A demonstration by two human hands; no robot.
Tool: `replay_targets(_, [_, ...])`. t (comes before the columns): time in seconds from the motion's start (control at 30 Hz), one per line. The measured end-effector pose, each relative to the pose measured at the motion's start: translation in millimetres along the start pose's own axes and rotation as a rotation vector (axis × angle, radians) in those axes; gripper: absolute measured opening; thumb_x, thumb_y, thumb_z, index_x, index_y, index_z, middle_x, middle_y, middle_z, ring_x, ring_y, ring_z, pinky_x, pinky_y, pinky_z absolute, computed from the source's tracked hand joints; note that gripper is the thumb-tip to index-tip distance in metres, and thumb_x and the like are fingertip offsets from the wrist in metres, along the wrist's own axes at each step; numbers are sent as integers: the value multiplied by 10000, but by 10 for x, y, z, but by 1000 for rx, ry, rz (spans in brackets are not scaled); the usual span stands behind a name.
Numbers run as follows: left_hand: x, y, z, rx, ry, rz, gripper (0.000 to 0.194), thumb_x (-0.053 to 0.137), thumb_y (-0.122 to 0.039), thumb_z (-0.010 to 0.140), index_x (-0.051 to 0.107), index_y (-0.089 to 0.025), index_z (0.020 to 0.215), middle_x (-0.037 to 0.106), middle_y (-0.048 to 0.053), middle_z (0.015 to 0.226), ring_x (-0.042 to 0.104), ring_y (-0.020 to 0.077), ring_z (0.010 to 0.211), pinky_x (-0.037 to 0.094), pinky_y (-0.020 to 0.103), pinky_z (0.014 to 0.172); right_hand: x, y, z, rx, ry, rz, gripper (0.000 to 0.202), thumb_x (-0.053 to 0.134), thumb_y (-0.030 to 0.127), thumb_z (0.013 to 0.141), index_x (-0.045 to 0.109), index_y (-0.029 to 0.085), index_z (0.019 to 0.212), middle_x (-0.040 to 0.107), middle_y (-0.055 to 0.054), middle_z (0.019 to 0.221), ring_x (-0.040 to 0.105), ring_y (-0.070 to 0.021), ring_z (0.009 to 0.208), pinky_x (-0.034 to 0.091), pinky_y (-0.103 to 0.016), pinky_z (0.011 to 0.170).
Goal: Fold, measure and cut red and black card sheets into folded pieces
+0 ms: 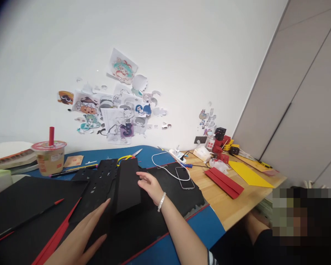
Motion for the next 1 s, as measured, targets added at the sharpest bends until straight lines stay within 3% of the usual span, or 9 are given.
replay_targets(0.1, [108, 193, 4, -184, 38, -194, 683, 435, -333, 856, 54, -243, 1416, 427, 151, 1383, 435, 233, 1236, 422, 402, 958, 289, 130, 36, -11, 53, 118, 436, 560, 450, 808, 563, 247, 1194, 599, -73, 1209, 561, -250, 1095, 417, -435, 920])
replay_targets(0.2, [222, 410, -33, -373, 26, -447, 720, 437, -403, 856, 6, -241, 1409, 443, 170, 1359, 501, 243, 1183, 433, 437, 948, 566, 216, -36, -57, 127, 221, 523, 603, 466, 779, 512, 267, 1253, 588, -58, 1232, 544, -244, 1125, 384, -426, 965])
replay_targets(0.33, [274, 608, -93, -537, -46, -661, 733, 468, -461, 828, 62, -244, 1398, 455, 171, 1336, 566, 253, 1104, 464, 436, 914, 844, 226, -224, -74, 322, 306, 614, 668, 450, 741, 459, 302, 1299, 574, -44, 1254, 514, -235, 1163, 388, -404, 963])
replay_targets(0.43, [237, 659, -101, -586, -65, -672, 672, 428, -442, 839, 135, -216, 1400, 442, 173, 1346, 496, 262, 1186, 420, 447, 956, 931, 198, -291, -68, 409, 236, 612, 657, 458, 750, 456, 291, 1303, 580, -52, 1245, 528, -226, 1145, 419, -385, 924])
replay_targets(0.6, [51, 586, -15, -454, -88, -512, 517, 386, -342, 848, 313, -287, 1357, 352, 39, 1442, 284, 219, 1328, 221, 464, 1069, 761, 146, -174, -77, 216, -7, 476, 609, 475, 749, 595, 226, 1154, 660, -70, 1100, 621, -226, 978, 473, -387, 860])
replay_targets(0.73, [14, 655, -57, -496, -93, -529, 490, 356, -318, 851, 356, -293, 1341, 366, 4, 1432, 268, 197, 1336, 148, 453, 1089, 285, 13, -64, -46, -126, -146, 233, 577, 288, 752, 655, 202, 953, 623, -89, 1082, 540, -258, 1071, 360, -450, 976])
replay_targets(0.83, [32, 723, -106, -583, -98, -627, 489, 347, -316, 839, 381, -299, 1327, 370, -6, 1430, 247, 204, 1344, 142, 462, 1090, -75, -185, -32, 34, -324, -204, 318, 608, 227, 679, 609, 200, 996, 561, -107, 1166, 450, -292, 1172, 276, -492, 1025])
replay_targets(0.93, [151, 793, -144, -675, -98, -807, 494, 368, -287, 805, 421, -337, 1294, 368, -39, 1432, 244, 224, 1344, 187, 480, 1078, -198, -386, 5, 125, -347, -166, 486, 642, 207, 620, 548, 208, 1097, 575, -110, 1168, 527, -283, 1102, 386, -466, 944])
replay_targets(1.0, [298, 866, -173, -750, -89, -933, 476, 369, -288, 794, 464, -326, 1259, 431, -10, 1395, 358, 252, 1289, 282, 486, 1044, -163, -434, 29, 145, -311, -98, 552, 635, 207, 617, 509, 206, 1155, 581, -118, 1184, 591, -256, 1020, 449, -426, 876])
Point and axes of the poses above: each hand's wrist, its own z-axis towards the middle knuckle, its own x-axis out of the palm, y = z × x, the point moved 10 cm from there along z, towards the middle knuckle
